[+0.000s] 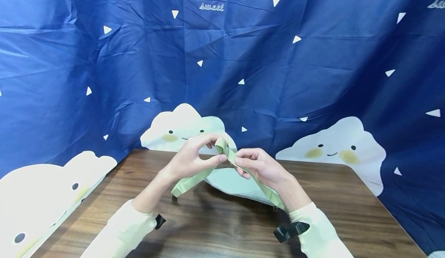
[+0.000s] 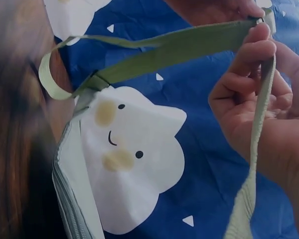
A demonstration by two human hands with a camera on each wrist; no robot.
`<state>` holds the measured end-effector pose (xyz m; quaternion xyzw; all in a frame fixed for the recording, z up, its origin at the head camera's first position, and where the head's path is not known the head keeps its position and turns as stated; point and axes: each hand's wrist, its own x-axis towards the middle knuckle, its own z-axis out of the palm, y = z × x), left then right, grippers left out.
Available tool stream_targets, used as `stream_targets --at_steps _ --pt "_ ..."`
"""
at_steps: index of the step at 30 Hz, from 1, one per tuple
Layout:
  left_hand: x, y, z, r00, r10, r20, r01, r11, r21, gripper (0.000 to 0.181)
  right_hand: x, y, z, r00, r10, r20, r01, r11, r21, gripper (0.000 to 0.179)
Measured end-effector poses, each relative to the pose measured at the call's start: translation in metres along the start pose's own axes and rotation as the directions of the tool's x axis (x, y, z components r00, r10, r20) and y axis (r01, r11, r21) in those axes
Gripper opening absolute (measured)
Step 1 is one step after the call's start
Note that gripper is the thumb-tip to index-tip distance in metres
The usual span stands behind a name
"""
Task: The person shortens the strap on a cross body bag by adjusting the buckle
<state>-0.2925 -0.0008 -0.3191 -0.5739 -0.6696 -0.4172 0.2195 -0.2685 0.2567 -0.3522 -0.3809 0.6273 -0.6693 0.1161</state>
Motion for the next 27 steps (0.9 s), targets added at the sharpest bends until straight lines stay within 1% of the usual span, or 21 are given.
stream_targets --at_steps 3,6,9,11,14,18,20,22,24,27 --pt "0.001 -0.001 0.003 0.999 0.034 0.003 -0.034 0.999 0.017 0.018 0.002 0.000 0.004 1.000 -0.011 -0.003 0.011 1.000 0.021 0.020" --pt "0.001 -0.002 0.006 0.997 0.076 0.005 -0.076 0.996 0.042 0.018 0.004 -0.001 0.009 1.000 0.001 -0.019 0.000 0.999 0.034 0.021" --pt "0.002 -0.003 0.008 0.995 0.097 0.011 -0.098 0.994 0.039 0.019 0.004 -0.003 0.011 0.999 0.022 -0.024 -0.021 0.999 0.035 0.023" --pt "0.002 -0.003 0.008 0.995 0.095 0.015 -0.096 0.995 0.035 0.019 0.003 -0.003 0.010 0.999 0.040 -0.018 -0.039 0.999 0.031 0.024" --pt "0.002 -0.003 0.006 0.997 0.074 0.014 -0.075 0.996 0.040 0.019 0.002 -0.002 0.006 0.998 0.066 0.016 -0.066 0.997 0.033 0.024" --pt "0.000 -0.002 0.001 0.999 0.029 -0.033 -0.027 0.998 0.065 0.020 -0.003 0.003 -0.004 0.996 0.076 0.051 -0.080 0.994 0.072 0.025" --pt "0.000 -0.001 -0.001 0.998 0.013 -0.058 -0.009 0.997 0.075 0.020 -0.005 0.005 -0.009 0.996 0.075 0.050 -0.080 0.992 0.102 0.026" --pt "0.000 -0.001 -0.001 0.998 0.007 -0.069 -0.002 0.997 0.082 0.021 -0.007 0.007 -0.013 0.997 0.069 0.045 -0.074 0.990 0.120 0.027" --pt "0.000 -0.001 -0.001 0.998 0.008 -0.069 -0.002 0.997 0.082 0.020 -0.006 0.009 -0.014 0.998 0.055 0.043 -0.060 0.991 0.118 0.028" --pt "0.001 -0.001 0.000 0.998 0.013 -0.062 -0.008 0.997 0.076 0.019 -0.003 0.009 -0.012 0.999 0.026 0.039 -0.030 0.996 0.089 0.029"
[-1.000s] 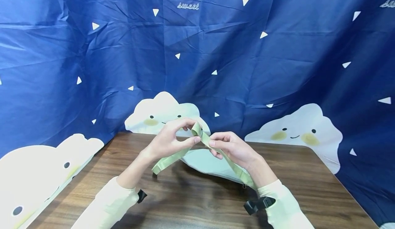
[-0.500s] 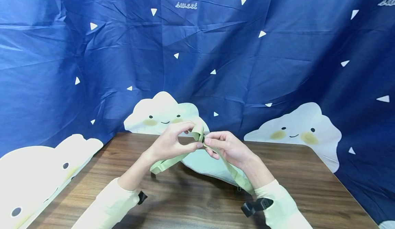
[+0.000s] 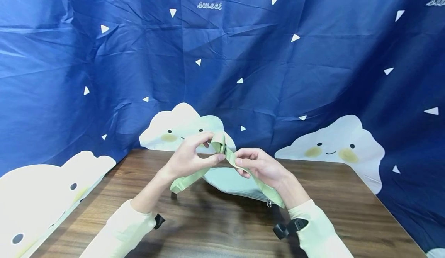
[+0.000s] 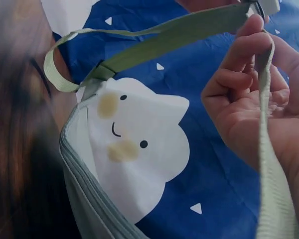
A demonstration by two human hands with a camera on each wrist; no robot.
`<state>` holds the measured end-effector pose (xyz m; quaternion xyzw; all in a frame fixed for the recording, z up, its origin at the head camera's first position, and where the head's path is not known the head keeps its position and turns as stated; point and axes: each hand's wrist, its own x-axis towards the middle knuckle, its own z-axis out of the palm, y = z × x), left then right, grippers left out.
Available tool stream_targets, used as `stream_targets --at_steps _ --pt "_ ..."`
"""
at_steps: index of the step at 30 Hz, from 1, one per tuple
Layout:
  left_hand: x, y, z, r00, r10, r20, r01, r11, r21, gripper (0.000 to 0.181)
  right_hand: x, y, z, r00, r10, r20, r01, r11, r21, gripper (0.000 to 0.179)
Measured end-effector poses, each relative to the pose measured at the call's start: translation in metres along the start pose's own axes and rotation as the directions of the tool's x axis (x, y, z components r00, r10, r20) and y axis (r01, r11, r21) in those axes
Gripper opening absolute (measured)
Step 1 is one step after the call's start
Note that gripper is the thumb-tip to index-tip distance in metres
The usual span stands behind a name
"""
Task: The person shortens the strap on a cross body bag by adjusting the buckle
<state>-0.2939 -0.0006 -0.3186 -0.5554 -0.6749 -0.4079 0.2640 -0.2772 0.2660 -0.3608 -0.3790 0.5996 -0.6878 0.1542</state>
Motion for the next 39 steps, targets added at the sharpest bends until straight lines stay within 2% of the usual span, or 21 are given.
stream_targets --at_steps 4,11,16,19,21,24,30,35,39 --pt "0.000 -0.001 0.002 1.000 0.008 0.029 -0.008 1.000 -0.005 0.019 0.003 -0.004 0.006 0.999 -0.015 -0.030 0.014 0.999 -0.034 0.026" --pt "0.000 -0.002 0.003 0.996 0.033 0.080 -0.030 0.999 -0.040 0.020 0.006 -0.015 0.020 0.992 0.019 -0.127 -0.029 0.997 -0.071 0.017" --pt "-0.001 -0.005 0.003 0.990 0.074 0.119 -0.077 0.997 0.022 0.021 0.007 -0.020 0.026 0.984 0.091 -0.154 -0.102 0.993 -0.063 0.018" --pt "-0.003 -0.007 0.005 0.985 0.093 0.149 -0.102 0.993 0.055 0.022 0.007 -0.020 0.030 0.972 0.137 -0.190 -0.153 0.986 -0.071 0.019" --pt "-0.005 -0.008 0.007 0.984 0.087 0.158 -0.098 0.993 0.062 0.023 0.008 -0.019 0.033 0.963 0.151 -0.224 -0.174 0.981 -0.086 0.019" --pt "-0.007 -0.008 0.008 0.987 0.049 0.153 -0.058 0.996 0.061 0.022 0.008 -0.017 0.035 0.952 0.150 -0.265 -0.178 0.981 -0.081 0.018" --pt "-0.006 -0.007 0.006 0.988 -0.025 0.151 0.020 0.999 0.032 0.022 0.010 -0.019 0.035 0.941 0.115 -0.319 -0.111 0.993 0.029 0.023" --pt "-0.003 -0.010 0.004 0.979 -0.052 0.196 0.048 0.999 0.027 0.027 0.008 -0.027 0.034 0.961 0.030 -0.276 0.001 0.994 0.110 0.030" --pt "-0.004 -0.016 0.001 0.967 -0.070 0.244 0.058 0.997 0.056 0.028 0.006 -0.032 0.031 0.975 -0.056 -0.216 0.100 0.975 0.198 0.033"
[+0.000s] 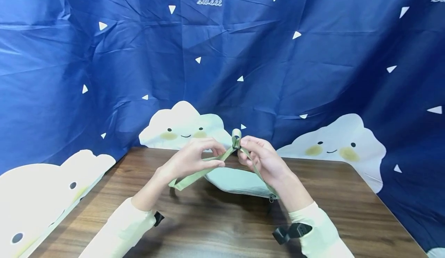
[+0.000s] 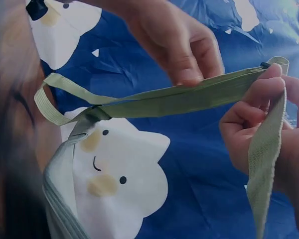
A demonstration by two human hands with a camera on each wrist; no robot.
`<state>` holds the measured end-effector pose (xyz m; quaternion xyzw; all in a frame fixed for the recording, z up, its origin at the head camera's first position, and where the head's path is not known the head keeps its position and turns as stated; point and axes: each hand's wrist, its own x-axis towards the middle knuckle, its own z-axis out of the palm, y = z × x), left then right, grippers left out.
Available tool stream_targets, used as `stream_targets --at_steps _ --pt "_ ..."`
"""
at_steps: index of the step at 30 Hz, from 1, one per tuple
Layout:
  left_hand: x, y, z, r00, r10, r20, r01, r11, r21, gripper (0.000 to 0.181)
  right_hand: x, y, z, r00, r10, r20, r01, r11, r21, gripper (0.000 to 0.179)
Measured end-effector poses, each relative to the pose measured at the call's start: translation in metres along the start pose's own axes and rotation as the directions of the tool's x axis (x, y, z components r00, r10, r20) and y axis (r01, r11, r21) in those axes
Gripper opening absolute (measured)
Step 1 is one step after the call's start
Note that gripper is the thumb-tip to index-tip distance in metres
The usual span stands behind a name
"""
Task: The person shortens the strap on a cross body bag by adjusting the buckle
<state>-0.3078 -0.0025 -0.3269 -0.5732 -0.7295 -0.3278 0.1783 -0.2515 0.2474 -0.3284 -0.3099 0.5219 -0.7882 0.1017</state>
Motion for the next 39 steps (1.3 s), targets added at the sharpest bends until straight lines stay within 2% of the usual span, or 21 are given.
stream_targets --at_steps 4,7,9,13,17,20,23,25,30,33,36,39 --pt "-0.002 -0.006 -0.003 0.997 -0.008 0.074 0.002 0.997 0.073 0.026 -0.003 -0.005 -0.004 0.993 -0.083 0.081 0.076 0.994 0.083 0.037" --pt "-0.005 -0.010 -0.007 0.992 -0.005 0.125 -0.015 0.987 0.160 0.021 -0.003 -0.009 -0.007 0.981 -0.139 0.136 0.128 0.988 0.087 0.041" --pt "-0.006 -0.012 -0.011 0.990 -0.009 0.142 -0.025 0.971 0.239 0.019 -0.003 -0.011 -0.008 0.976 -0.160 0.146 0.152 0.986 0.069 0.041" --pt "-0.009 -0.016 -0.020 0.989 -0.039 0.141 -0.014 0.933 0.359 0.020 -0.005 -0.016 -0.006 0.989 -0.131 0.074 0.131 0.991 0.011 0.037" --pt "-0.013 -0.017 -0.023 0.989 -0.092 0.117 0.039 0.916 0.399 0.023 -0.008 -0.017 -0.003 0.998 -0.056 -0.039 0.054 0.997 -0.059 0.032" --pt "-0.012 -0.013 -0.020 0.991 -0.097 0.092 0.058 0.934 0.352 0.032 -0.009 -0.015 0.001 0.997 -0.017 -0.070 0.008 0.991 -0.133 0.029" --pt "-0.007 -0.002 -0.015 0.996 -0.060 0.064 0.043 0.968 0.246 0.045 -0.008 -0.009 0.005 0.998 0.019 -0.063 -0.032 0.978 -0.207 0.025" --pt "-0.003 0.007 -0.012 0.999 -0.022 0.034 0.015 0.983 0.183 0.048 -0.006 -0.006 0.008 0.998 0.037 -0.050 -0.048 0.967 -0.250 0.021" --pt "0.003 0.019 -0.007 0.993 0.096 -0.063 -0.092 0.993 0.072 0.034 -0.003 0.002 0.011 0.998 0.066 -0.020 -0.069 0.952 -0.297 0.019" --pt "0.005 0.019 -0.004 0.987 0.130 -0.098 -0.130 0.991 0.008 0.029 -0.003 0.002 0.010 0.998 0.060 -0.009 -0.060 0.948 -0.312 0.020" --pt "0.005 0.019 -0.003 0.988 0.089 -0.123 -0.099 0.992 -0.079 0.029 -0.004 0.001 0.006 0.998 0.048 -0.037 -0.058 0.941 -0.332 0.018" --pt "0.004 0.019 -0.002 0.991 0.000 -0.132 -0.026 0.980 -0.196 0.030 -0.007 -0.002 0.003 0.997 0.048 -0.067 -0.070 0.922 -0.380 0.016"
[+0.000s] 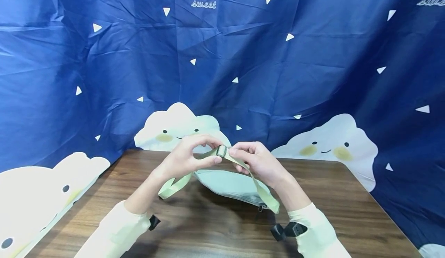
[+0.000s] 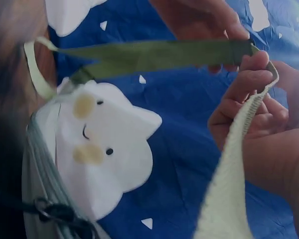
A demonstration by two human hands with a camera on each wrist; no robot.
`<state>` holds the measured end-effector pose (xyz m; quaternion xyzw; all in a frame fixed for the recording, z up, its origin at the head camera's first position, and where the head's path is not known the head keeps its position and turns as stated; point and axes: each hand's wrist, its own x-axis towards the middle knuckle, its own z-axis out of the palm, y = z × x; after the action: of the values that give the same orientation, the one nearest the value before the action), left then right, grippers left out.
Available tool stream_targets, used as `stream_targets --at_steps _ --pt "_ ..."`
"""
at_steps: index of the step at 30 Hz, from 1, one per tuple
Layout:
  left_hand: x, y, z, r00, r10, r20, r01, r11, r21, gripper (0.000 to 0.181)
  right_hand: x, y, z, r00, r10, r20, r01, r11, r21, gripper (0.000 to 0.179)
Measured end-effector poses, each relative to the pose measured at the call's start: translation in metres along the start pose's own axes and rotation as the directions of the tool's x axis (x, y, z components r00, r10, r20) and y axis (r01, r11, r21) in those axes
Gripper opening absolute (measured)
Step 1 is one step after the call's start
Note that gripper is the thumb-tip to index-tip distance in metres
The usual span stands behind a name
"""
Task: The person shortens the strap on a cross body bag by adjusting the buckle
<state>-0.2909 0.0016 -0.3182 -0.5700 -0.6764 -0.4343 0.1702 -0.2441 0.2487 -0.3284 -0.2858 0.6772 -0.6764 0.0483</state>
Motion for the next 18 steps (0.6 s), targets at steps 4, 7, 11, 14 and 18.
stream_targets --at_steps 4,7,11,14,18 --pt "-0.001 0.000 0.000 0.990 -0.138 0.021 0.140 0.979 -0.145 0.033 -0.001 -0.003 -0.002 1.000 -0.018 0.015 0.019 0.995 -0.097 0.015" --pt "0.000 0.001 0.001 0.980 -0.192 0.048 0.198 0.957 -0.213 0.036 -0.002 -0.005 -0.002 0.999 -0.040 0.014 0.042 0.989 -0.142 0.016" --pt "0.000 0.001 0.001 0.979 -0.201 0.040 0.205 0.953 -0.223 0.035 -0.001 -0.007 0.001 0.999 -0.050 -0.003 0.049 0.990 -0.134 0.017" --pt "0.000 0.001 0.001 0.980 -0.198 0.029 0.200 0.955 -0.219 0.032 0.000 -0.006 0.004 0.998 -0.062 -0.004 0.061 0.992 -0.113 0.018" --pt "-0.001 0.002 0.002 0.976 -0.217 0.033 0.218 0.945 -0.245 0.031 0.001 -0.002 0.009 0.997 -0.074 -0.014 0.072 0.991 -0.111 0.021"
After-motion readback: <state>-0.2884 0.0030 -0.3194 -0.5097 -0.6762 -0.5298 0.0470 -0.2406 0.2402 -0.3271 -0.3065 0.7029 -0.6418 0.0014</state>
